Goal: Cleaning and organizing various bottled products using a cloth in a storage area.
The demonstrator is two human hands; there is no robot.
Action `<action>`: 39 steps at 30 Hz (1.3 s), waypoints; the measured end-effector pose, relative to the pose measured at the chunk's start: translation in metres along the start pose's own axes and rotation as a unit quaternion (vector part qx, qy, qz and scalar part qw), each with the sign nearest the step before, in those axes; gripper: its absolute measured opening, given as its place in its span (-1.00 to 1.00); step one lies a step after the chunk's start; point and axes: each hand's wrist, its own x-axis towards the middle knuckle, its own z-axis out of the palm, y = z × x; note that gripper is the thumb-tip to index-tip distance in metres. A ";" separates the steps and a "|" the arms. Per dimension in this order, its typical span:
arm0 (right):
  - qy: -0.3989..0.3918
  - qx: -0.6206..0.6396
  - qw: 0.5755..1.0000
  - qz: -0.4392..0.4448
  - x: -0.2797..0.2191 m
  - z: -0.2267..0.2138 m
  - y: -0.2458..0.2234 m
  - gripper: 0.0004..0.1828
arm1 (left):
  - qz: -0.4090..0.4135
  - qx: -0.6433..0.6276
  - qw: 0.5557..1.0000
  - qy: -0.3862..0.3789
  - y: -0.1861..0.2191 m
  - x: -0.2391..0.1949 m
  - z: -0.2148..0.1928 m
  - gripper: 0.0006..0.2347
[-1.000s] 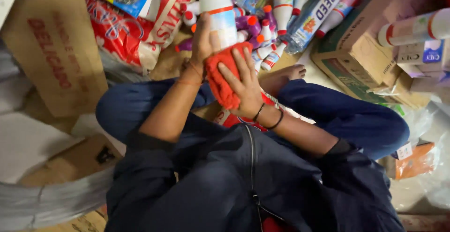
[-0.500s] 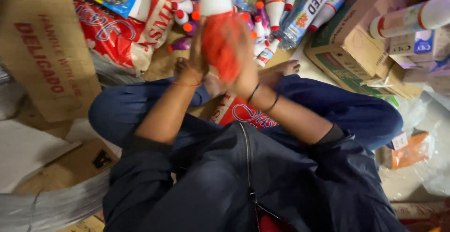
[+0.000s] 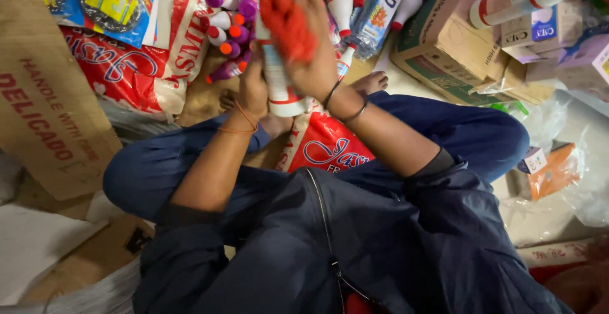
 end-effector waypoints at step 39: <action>-0.086 0.071 0.987 -0.115 -0.074 0.016 0.007 -0.33 | -0.004 -0.052 0.995 0.080 -0.013 0.021 -0.029 -0.43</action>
